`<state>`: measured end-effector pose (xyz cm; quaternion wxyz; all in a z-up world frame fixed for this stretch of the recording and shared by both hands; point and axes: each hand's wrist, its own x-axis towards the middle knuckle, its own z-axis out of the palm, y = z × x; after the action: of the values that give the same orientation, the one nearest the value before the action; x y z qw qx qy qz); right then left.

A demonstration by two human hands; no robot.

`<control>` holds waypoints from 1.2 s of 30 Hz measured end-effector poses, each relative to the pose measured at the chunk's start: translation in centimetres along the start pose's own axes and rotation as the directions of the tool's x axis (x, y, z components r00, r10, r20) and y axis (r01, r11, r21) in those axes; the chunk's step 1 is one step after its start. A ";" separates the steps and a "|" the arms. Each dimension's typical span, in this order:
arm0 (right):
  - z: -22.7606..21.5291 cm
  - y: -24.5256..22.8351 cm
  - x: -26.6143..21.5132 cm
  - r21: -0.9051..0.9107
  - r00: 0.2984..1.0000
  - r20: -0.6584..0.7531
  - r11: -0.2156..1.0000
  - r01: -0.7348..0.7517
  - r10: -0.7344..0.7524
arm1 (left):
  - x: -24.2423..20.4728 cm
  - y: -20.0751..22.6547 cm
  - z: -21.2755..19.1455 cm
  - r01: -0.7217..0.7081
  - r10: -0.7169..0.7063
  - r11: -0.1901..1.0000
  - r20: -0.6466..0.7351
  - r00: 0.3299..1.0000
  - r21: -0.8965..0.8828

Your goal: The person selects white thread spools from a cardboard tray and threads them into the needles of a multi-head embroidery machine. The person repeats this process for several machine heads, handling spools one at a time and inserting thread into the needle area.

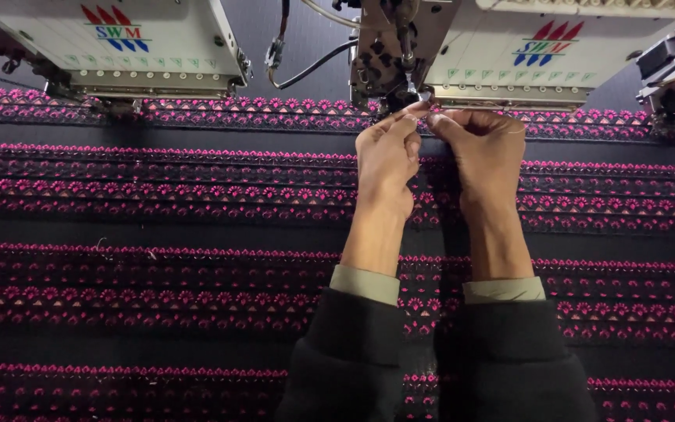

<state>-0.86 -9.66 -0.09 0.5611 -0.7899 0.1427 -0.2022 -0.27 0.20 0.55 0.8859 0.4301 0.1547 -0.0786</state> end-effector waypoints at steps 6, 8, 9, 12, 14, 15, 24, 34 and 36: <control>-0.1 1.4 0.7 -0.025 1.000 -0.028 1.000 -0.010 0.009 | 1.3 -1.3 0.1 -0.047 0.061 0.981 -0.070 0.996 0.186; 0.1 1.3 0.7 -0.023 0.999 -0.033 1.000 -0.009 0.008 | 1.6 -1.8 0.1 -0.090 0.139 0.933 -0.117 0.983 0.348; 0.3 0.3 0.3 -0.022 0.999 -0.038 1.000 -0.015 0.015 | 1.2 -1.4 0.1 -0.111 0.255 0.811 -0.177 0.950 0.575; 0.0 1.2 0.8 -0.015 0.999 -0.043 1.000 -0.021 0.020 | 0.9 -1.6 0.5 -0.147 0.446 0.605 -0.180 0.877 0.782; -0.1 2.1 1.2 -0.011 0.999 -0.035 1.000 -0.024 0.024 | 0.8 -1.9 0.6 -0.190 0.510 0.571 -0.164 0.844 0.799; 0.0 2.0 1.3 -0.002 0.999 -0.036 0.999 -0.034 0.034 | 0.6 -1.9 0.7 -0.215 0.536 0.509 -0.112 0.837 0.833; -0.1 -0.1 0.7 0.016 0.999 -0.029 0.999 -0.034 0.034 | 2.0 -2.5 0.7 -0.256 0.607 0.242 0.059 0.792 0.936; 0.5 2.9 2.6 -0.104 0.996 -0.080 0.994 -0.043 0.034 | 1.2 -2.6 0.9 -0.233 0.617 0.087 0.131 0.776 0.969; 0.1 4.1 3.2 -0.126 0.996 -0.083 0.991 -0.046 0.036 | 1.4 -3.0 0.9 -0.240 0.657 0.089 0.124 0.743 0.967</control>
<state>1.99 -12.34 -3.46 0.5074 -0.8123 0.1940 -0.2125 0.41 -2.34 -1.63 0.3756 0.9003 0.0837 0.2034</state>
